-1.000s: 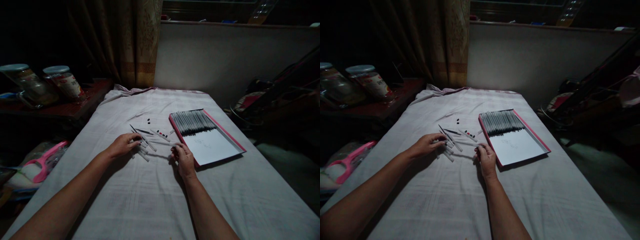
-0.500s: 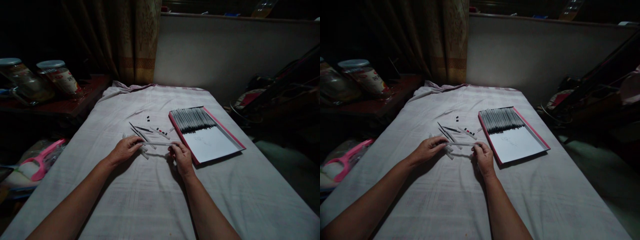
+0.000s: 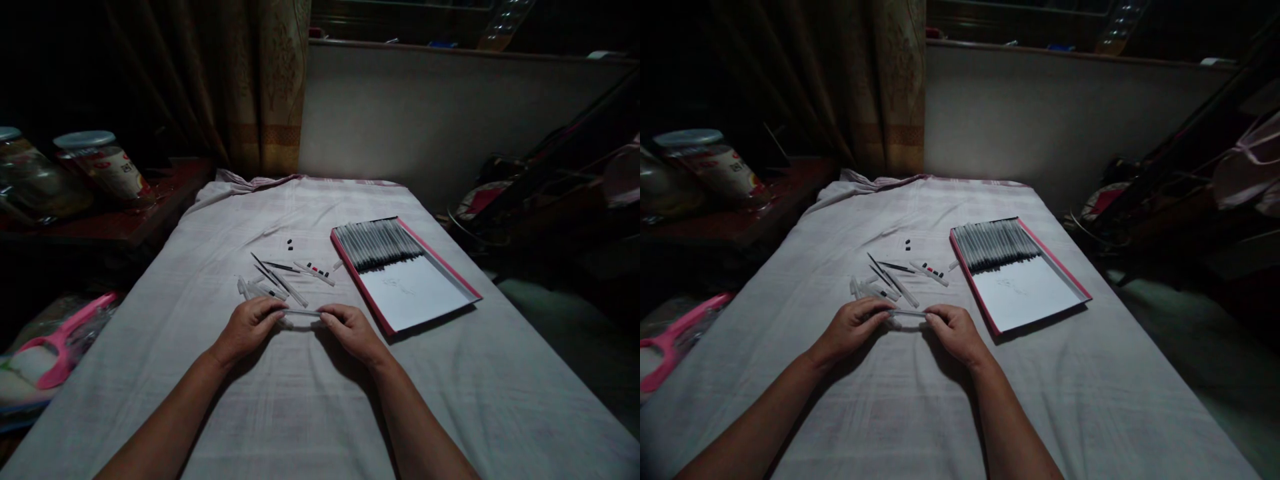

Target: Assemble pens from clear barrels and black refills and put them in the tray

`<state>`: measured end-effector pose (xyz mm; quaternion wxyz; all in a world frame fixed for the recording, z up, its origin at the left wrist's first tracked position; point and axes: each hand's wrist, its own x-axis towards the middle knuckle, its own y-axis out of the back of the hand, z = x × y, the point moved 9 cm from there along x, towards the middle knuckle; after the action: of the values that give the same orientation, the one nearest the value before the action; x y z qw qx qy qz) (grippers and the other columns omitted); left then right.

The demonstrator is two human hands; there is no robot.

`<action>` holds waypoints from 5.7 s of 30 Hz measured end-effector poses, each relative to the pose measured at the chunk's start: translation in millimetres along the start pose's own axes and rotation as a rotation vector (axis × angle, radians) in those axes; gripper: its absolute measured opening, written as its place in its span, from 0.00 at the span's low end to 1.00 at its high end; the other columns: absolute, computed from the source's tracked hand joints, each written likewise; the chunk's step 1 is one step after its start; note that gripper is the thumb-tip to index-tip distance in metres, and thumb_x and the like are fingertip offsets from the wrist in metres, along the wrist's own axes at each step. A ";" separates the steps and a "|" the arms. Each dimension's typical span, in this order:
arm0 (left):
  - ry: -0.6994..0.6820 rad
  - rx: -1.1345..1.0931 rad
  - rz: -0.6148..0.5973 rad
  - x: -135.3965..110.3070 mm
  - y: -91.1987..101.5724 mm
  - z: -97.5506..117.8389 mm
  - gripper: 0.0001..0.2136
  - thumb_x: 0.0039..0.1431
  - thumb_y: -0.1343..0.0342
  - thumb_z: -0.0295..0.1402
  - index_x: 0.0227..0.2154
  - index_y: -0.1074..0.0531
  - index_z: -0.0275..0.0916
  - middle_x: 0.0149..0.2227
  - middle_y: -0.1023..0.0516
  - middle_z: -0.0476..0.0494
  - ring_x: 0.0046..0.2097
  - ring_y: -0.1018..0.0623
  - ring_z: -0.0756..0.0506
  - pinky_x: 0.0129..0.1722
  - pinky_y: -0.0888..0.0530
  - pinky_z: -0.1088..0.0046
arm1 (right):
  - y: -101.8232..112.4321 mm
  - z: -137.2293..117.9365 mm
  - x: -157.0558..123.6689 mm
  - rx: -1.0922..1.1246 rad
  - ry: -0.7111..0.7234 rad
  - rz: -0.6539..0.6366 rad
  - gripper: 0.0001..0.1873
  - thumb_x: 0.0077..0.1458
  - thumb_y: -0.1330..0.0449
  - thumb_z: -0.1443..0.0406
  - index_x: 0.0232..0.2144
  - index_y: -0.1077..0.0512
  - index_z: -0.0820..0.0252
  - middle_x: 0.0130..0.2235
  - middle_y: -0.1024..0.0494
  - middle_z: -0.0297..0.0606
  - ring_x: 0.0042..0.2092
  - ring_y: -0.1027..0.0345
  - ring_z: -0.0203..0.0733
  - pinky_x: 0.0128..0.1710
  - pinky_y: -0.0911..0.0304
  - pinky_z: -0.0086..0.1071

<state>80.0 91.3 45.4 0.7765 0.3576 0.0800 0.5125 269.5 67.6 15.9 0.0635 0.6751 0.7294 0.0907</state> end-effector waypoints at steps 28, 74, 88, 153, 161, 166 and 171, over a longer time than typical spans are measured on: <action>0.197 0.091 0.527 -10.1 42.0 -39.2 0.13 0.63 0.50 0.39 0.44 0.26 0.40 0.43 0.20 0.42 0.45 0.21 0.43 0.46 0.24 0.66 | 206.0 18.8 96.2 -0.820 -0.409 0.807 0.19 0.54 0.43 0.57 0.41 0.18 0.58 0.42 0.17 0.50 0.43 0.25 0.55 0.39 0.34 0.39; -0.158 0.627 0.468 -24.9 27.8 -2.3 0.11 0.67 0.53 0.34 0.43 0.27 0.37 0.36 0.19 0.41 0.38 0.22 0.42 0.45 0.32 0.63 | -12.1 -27.7 78.0 -1.226 -0.083 -0.085 0.15 0.64 0.49 0.61 0.44 0.23 0.57 0.46 0.22 0.46 0.45 0.26 0.46 0.40 0.37 0.33; 0.073 0.342 0.479 -21.9 36.1 -37.7 0.12 0.65 0.54 0.34 0.44 0.26 0.41 0.41 0.20 0.42 0.44 0.23 0.42 0.45 0.28 0.63 | -12.2 -22.6 68.9 -1.212 -0.058 -0.049 0.12 0.63 0.50 0.67 0.43 0.28 0.62 0.43 0.22 0.48 0.42 0.26 0.46 0.37 0.39 0.33; -0.089 0.315 0.485 -20.7 33.8 -9.2 0.10 0.65 0.51 0.32 0.44 0.28 0.40 0.40 0.19 0.42 0.42 0.21 0.45 0.45 0.25 0.66 | -17.7 -37.4 117.6 -1.151 -0.098 -0.019 0.14 0.59 0.44 0.63 0.44 0.21 0.59 0.47 0.20 0.47 0.49 0.26 0.49 0.46 0.36 0.35; -0.120 0.366 0.445 -19.6 28.9 -5.1 0.10 0.66 0.52 0.31 0.45 0.28 0.40 0.40 0.20 0.42 0.42 0.22 0.44 0.44 0.26 0.66 | -21.2 -31.4 62.8 -0.221 0.059 0.035 0.14 0.54 0.45 0.66 0.37 0.20 0.60 0.40 0.17 0.39 0.43 0.24 0.42 0.46 0.32 0.33; -0.140 0.396 0.421 -19.5 25.8 -1.6 0.09 0.65 0.51 0.30 0.45 0.28 0.40 0.41 0.19 0.43 0.42 0.22 0.44 0.44 0.27 0.66 | -24.9 -36.8 42.1 -0.091 0.122 0.094 0.13 0.52 0.43 0.63 0.36 0.20 0.61 0.38 0.18 0.42 0.41 0.25 0.44 0.41 0.32 0.34; -0.164 0.410 0.401 -19.7 23.1 -0.2 0.10 0.65 0.50 0.29 0.46 0.28 0.40 0.41 0.19 0.43 0.43 0.22 0.44 0.45 0.28 0.65 | -31.9 -42.4 42.5 -0.133 0.178 0.079 0.12 0.53 0.43 0.64 0.36 0.21 0.60 0.38 0.18 0.41 0.41 0.25 0.42 0.43 0.32 0.34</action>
<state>53.8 79.6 55.2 0.5752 0.5560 0.0466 0.5982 226.0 105.7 51.6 0.0397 0.6870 0.6972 0.2009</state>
